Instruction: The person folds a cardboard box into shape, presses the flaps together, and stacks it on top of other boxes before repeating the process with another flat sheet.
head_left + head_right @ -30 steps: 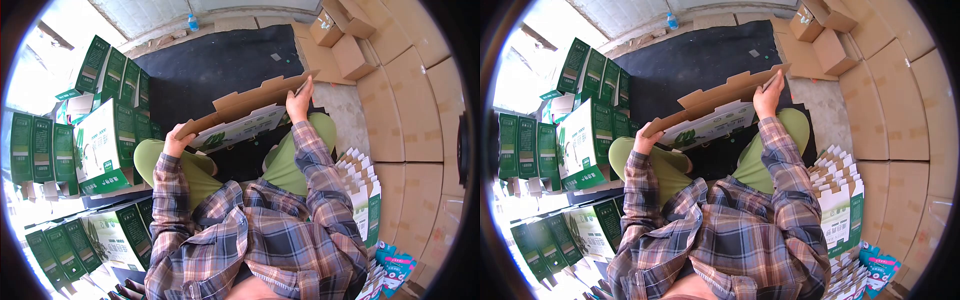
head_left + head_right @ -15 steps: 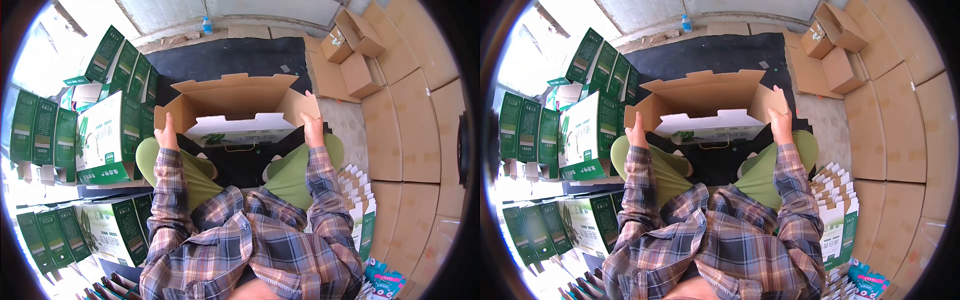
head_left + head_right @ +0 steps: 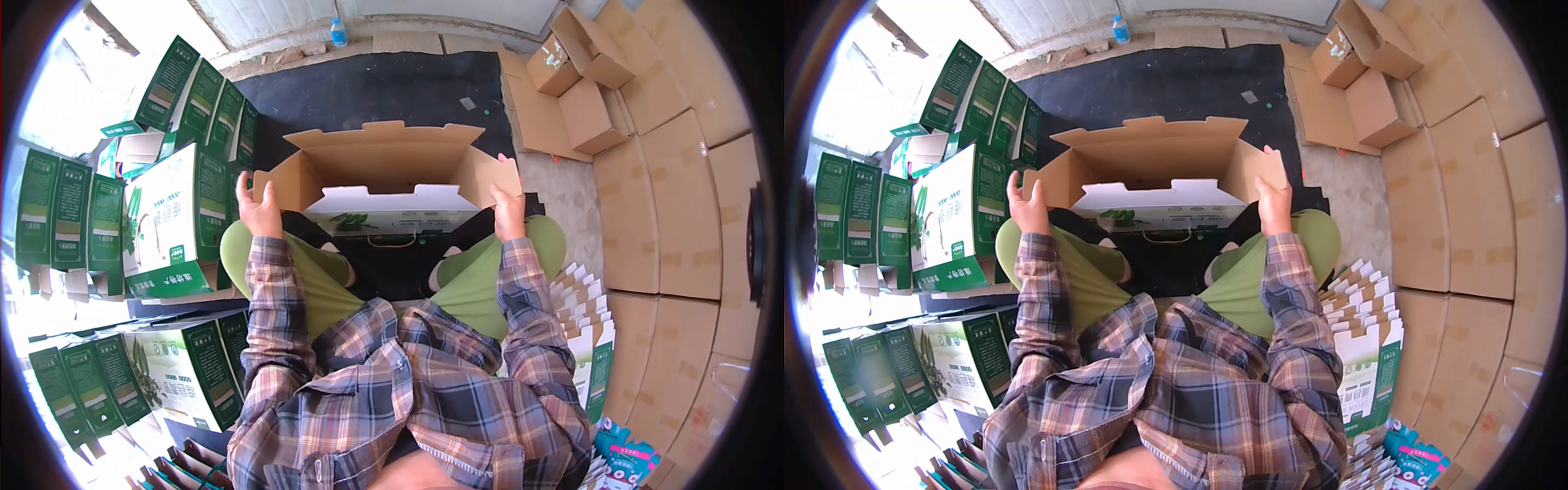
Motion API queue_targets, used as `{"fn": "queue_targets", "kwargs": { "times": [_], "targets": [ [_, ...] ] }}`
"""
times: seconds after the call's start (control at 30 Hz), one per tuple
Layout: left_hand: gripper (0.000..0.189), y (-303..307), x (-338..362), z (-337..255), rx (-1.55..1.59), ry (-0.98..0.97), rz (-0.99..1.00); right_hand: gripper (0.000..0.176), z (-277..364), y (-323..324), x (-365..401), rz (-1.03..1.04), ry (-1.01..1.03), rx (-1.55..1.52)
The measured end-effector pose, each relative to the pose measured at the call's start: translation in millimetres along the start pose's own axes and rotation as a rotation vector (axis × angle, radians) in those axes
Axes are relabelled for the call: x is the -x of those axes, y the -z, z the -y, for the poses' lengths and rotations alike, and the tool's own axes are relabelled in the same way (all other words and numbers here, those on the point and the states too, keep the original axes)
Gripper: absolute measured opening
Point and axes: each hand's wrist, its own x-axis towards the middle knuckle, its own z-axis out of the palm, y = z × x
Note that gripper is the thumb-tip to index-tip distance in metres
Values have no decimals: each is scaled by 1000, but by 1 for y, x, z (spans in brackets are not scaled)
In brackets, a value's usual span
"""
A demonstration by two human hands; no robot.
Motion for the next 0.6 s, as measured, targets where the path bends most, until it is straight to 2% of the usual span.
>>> {"fn": "queue_targets", "kwargs": {
  "times": [0.03,0.1,0.13,0.17,0.23,0.27,0.37,0.4,0.43,0.5,0.53,0.6],
  "targets": [
    [49,-1,-1,2,1,-3,0,57,2,-1,-1,13,-3,25],
    [70,-1,7,-39,-842,-360,-83,57,3,-3,0,25,-12,52],
    [72,-1,2,-43,-981,-403,41,57,3,-2,0,32,-16,47],
    [72,-8,0,-46,-983,-400,41,57,2,-2,0,39,-21,42],
    [67,-30,-2,-54,-1167,-673,53,57,3,-3,1,48,-14,46],
    [62,-40,-4,-57,-1081,-692,108,57,4,-2,3,51,-7,49],
    [79,-56,-3,-66,-959,-685,375,58,8,-3,6,40,-48,19],
    [67,-62,-1,-65,-817,-748,299,58,7,-3,6,34,-46,22],
    [67,-62,-2,-59,-812,-750,303,58,5,-2,6,24,-39,7],
    [42,-53,-7,-41,-686,-772,446,57,3,3,5,4,-37,-6],
    [23,-49,-7,-32,-663,-894,463,58,1,5,3,28,-23,21],
    [32,-40,1,-32,-671,-799,668,59,2,4,4,53,-12,48]
  ]
}}
